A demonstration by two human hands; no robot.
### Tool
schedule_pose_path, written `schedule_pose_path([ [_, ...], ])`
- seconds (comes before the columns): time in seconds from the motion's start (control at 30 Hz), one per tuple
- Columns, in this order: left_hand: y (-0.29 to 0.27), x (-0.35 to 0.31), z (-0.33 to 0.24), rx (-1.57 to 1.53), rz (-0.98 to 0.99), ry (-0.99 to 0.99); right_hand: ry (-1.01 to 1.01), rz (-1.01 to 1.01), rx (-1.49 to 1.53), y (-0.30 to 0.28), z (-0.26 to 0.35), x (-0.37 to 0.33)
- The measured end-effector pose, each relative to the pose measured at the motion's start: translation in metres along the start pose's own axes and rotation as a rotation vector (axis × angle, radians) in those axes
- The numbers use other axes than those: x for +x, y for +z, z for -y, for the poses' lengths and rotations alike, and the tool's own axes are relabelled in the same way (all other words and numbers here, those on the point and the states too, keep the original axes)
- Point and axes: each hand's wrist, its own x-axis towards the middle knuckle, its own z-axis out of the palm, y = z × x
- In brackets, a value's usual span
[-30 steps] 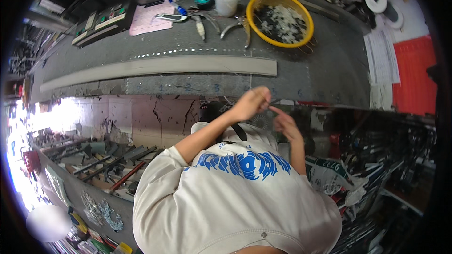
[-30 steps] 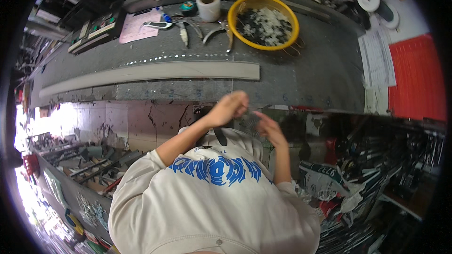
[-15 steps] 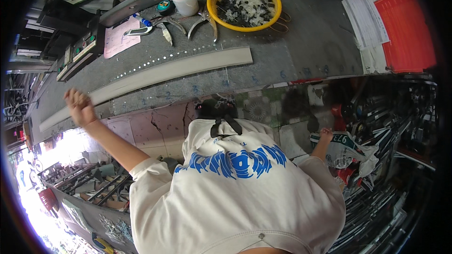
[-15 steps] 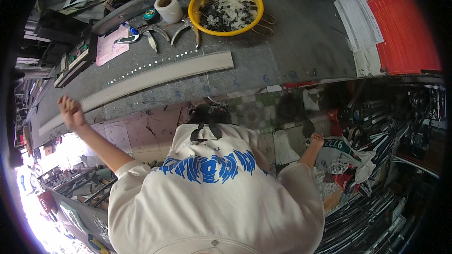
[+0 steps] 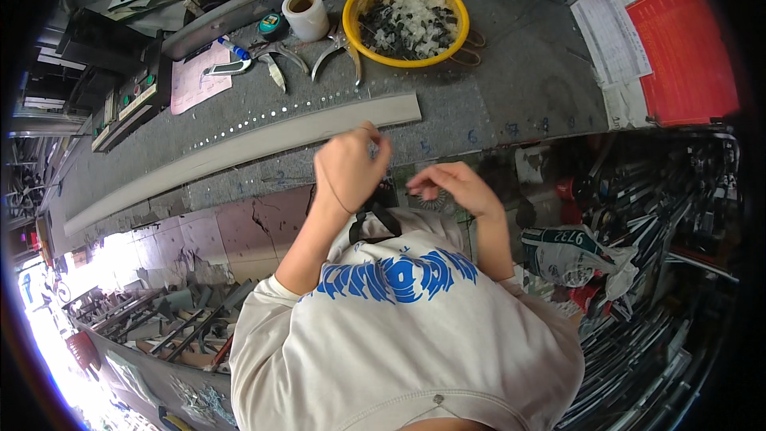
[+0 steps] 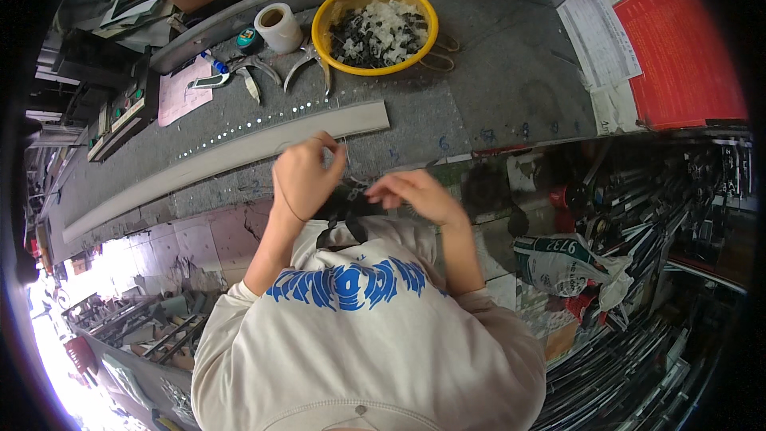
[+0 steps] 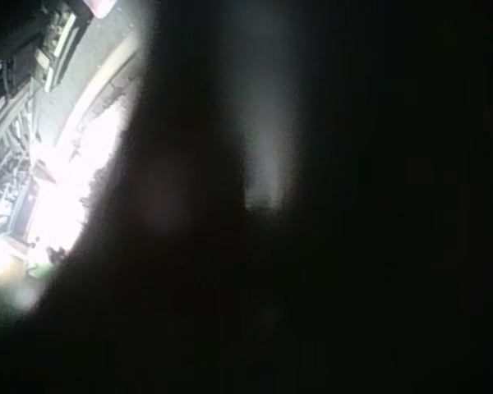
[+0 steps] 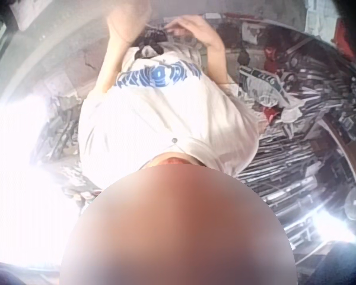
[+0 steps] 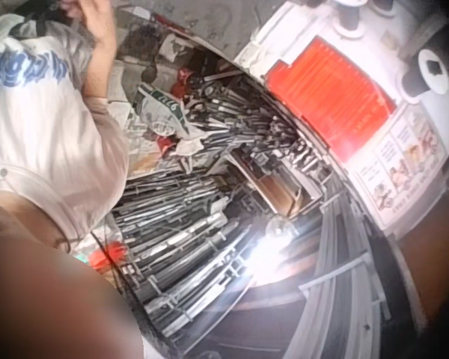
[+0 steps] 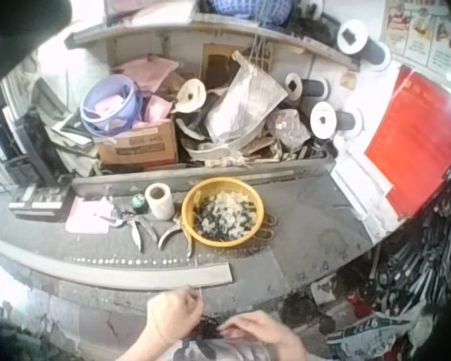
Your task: The person assembles a long metal profile by inserting small black plastic clips into pre-drilled holes along its length. They pick clips from a yellow basket, align them with the holes, and press them into place one by one.
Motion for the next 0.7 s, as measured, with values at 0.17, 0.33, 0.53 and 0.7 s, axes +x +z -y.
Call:
schedule_pose_path([
  [0.17,-0.026,0.006,-0.014,-0.101,0.124,0.095,-0.06,-0.07,0.332,0.057,0.041,0.04],
  [0.33,-0.032,0.04,0.021,-0.449,0.12,-0.067,-0.13,0.116,0.256,0.079,0.046,0.063],
  [0.53,-0.028,0.064,0.048,-0.292,-0.034,-0.016,-0.001,0.21,-0.017,0.132,0.059,0.08],
  [0.7,-0.04,0.085,0.089,-0.227,-0.113,-0.047,-0.052,-0.049,-0.013,0.083,0.075,0.021],
])
